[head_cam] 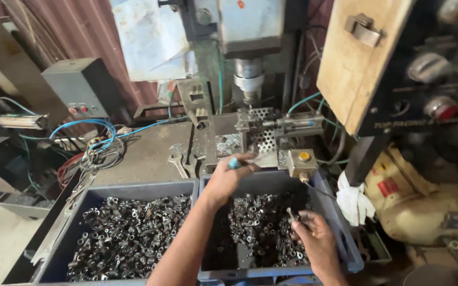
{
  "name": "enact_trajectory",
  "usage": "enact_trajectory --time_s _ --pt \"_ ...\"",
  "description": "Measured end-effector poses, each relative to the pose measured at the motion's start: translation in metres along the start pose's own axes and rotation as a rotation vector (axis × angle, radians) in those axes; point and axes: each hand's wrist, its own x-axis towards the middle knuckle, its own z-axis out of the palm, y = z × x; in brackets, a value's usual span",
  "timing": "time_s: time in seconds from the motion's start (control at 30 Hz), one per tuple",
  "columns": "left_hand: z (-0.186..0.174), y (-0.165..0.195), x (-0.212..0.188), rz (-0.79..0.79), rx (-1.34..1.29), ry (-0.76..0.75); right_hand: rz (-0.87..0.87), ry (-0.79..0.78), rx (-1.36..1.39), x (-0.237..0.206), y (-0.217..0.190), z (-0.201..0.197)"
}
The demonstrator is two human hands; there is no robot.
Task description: The person repeatedly picks small metal parts from a bin, places them into a drill press fixture, and removes them after processing. The person uses a thin metal rod to assist in handling the parts. The processed parts are returned to the bin.
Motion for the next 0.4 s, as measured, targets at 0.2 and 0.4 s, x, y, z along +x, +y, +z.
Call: enact_trajectory --time_s 0.2,0.4 --pt "-0.072 -0.025 -0.005 0.043 -0.475 0.81 -0.017 -0.032 0.0 0.011 0.019 -0.012" --pt "-0.102 -0.078 -0.05 0.074 0.114 0.475 -0.084 -0.047 -0.038 0.022 0.027 -0.019"
